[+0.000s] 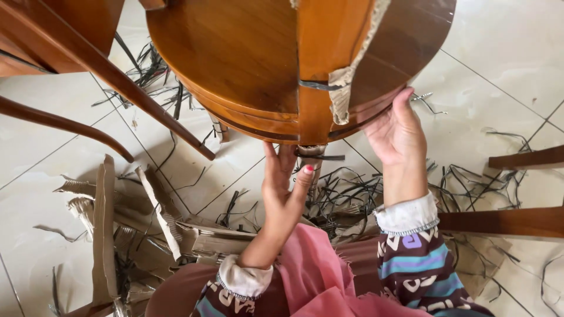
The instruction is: The person sits on the floor and untangles a black wire by hand. They pull and separate the strands to remove knots and organize the wire.
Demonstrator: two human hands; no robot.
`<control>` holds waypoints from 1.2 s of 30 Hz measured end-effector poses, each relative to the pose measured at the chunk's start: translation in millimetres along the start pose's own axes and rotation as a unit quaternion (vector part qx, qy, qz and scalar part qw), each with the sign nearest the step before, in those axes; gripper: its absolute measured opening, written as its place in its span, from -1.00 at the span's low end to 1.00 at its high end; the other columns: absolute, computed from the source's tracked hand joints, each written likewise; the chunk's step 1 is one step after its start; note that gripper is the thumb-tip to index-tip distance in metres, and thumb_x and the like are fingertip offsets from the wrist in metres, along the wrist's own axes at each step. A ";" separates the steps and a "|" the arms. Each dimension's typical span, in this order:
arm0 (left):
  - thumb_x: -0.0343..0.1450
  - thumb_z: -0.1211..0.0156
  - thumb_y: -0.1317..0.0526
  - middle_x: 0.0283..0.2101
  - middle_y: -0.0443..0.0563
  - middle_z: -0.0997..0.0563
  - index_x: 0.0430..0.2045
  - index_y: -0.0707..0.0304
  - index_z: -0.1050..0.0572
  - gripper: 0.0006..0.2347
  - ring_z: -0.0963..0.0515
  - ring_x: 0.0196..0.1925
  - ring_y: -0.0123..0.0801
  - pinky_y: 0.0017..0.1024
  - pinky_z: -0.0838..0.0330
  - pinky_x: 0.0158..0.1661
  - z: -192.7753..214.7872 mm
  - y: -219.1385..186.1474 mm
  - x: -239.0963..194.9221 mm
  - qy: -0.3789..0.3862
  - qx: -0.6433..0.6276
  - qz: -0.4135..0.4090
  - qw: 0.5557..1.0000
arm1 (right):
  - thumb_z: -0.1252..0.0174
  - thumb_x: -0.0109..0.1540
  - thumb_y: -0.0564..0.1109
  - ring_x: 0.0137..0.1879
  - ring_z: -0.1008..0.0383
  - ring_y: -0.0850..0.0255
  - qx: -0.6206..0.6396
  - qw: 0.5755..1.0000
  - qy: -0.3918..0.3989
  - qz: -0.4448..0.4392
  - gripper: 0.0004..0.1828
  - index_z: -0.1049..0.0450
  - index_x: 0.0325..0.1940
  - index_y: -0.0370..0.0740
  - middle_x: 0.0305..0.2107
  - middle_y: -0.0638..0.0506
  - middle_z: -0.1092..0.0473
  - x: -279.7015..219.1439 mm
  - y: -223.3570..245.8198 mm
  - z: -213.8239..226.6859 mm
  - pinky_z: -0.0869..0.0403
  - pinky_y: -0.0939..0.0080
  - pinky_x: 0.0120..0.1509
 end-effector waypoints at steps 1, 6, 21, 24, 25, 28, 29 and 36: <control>0.44 -0.17 0.46 0.42 0.57 -0.11 0.43 0.56 0.32 -0.22 -0.15 0.38 0.49 0.29 -0.13 0.28 -0.6 -2.4 1.8 -0.007 0.000 0.002 1.000 | -0.16 0.26 0.28 0.12 -0.61 -0.04 -0.021 1.000 -0.012 0.001 -0.48 -0.56 -0.01 -0.19 -0.04 -0.21 -0.55 -2.7 -1.1 2.9 -0.54 -0.10 0.43; 0.40 -0.22 0.47 0.36 0.57 -0.22 0.38 0.68 0.34 -0.19 -0.20 0.37 0.41 0.17 -0.18 0.29 -3.0 -15.3 12.1 -0.021 -0.014 0.016 1.000 | -0.20 0.25 0.26 0.13 -0.59 -0.16 -0.082 0.993 -0.079 0.022 -0.45 -0.55 0.00 -0.27 0.01 -0.32 -0.50 -15.6 7.7 19.5 -0.51 -0.21 0.43; 0.20 -0.47 0.51 0.24 0.61 -0.37 0.38 0.71 0.20 -0.04 -0.30 0.34 0.16 -0.12 -0.26 0.30 71.8 -18.0 41.3 -0.064 -0.111 0.095 0.987 | -0.37 0.19 0.07 0.07 -0.62 -0.06 -0.052 0.958 -0.239 0.152 -0.46 -0.49 0.07 -0.39 -0.07 -0.23 -0.54 -79.4 -19.2 -118.3 -0.60 -0.17 0.30; 0.18 -0.45 0.57 0.22 0.59 -0.39 0.38 0.67 0.18 -0.05 -0.31 0.34 0.15 -0.13 -0.29 0.29 96.6 -11.8 50.4 -0.069 -0.114 0.101 0.986 | -0.41 0.15 0.04 0.05 -0.62 -0.04 -0.052 0.950 -0.257 0.168 -0.44 -0.45 0.08 -0.36 -0.08 -0.23 -0.54 -88.1 -36.8 -144.0 -0.62 -0.15 0.28; 0.19 -0.45 0.57 0.21 0.57 -0.41 0.39 0.65 0.16 -0.06 -0.32 0.33 0.13 -0.15 -0.31 0.27 101.6 -10.9 52.8 -0.067 -0.121 0.107 0.985 | -0.41 0.16 0.03 0.05 -0.61 -0.03 -0.050 0.946 -0.265 0.177 -0.43 -0.43 0.10 -0.37 -0.07 -0.23 -0.53 -91.1 -42.9 -145.5 -0.61 -0.13 0.29; 0.19 -0.45 0.56 0.19 0.55 -0.44 0.40 0.61 0.12 -0.08 -0.33 0.32 0.09 -0.18 -0.35 0.24 117.6 -14.6 60.9 -0.069 -0.129 0.112 0.983 | -0.41 0.16 0.03 0.05 -0.61 0.02 -0.049 0.941 -0.275 0.189 -0.41 -0.41 0.14 -0.35 -0.06 -0.20 -0.53 -94.9 -60.7 -164.3 -0.60 -0.09 0.30; 0.19 -0.46 0.54 0.18 0.54 -0.45 0.40 0.60 0.09 -0.09 -0.34 0.31 0.09 -0.18 -0.37 0.23 122.3 -16.3 62.4 -0.069 -0.130 0.115 0.982 | -0.41 0.16 0.05 0.05 -0.60 0.05 -0.049 0.939 -0.281 0.194 -0.39 -0.41 0.15 -0.32 -0.06 -0.17 -0.53 -97.2 -65.9 -171.6 -0.60 -0.07 0.31; 0.15 -0.48 0.61 0.15 0.45 -0.52 0.43 0.50 0.06 -0.05 -0.43 0.26 -0.08 -0.24 -0.45 0.19 175.8 54.7 70.0 -0.036 -0.180 0.091 0.979 | -0.43 0.15 0.00 0.08 -0.61 0.01 -0.020 0.929 -0.307 0.205 -0.40 -0.41 0.17 -0.28 -0.04 -0.17 -0.53 -102.2 -110.8 -184.6 -0.60 -0.06 0.30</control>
Point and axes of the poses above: each hand's wrist, its own x-axis towards the middle knuckle, its own z-axis out of the back of the hand, y = z × x, the point moved 8 cm from there along x, towards the middle knuckle
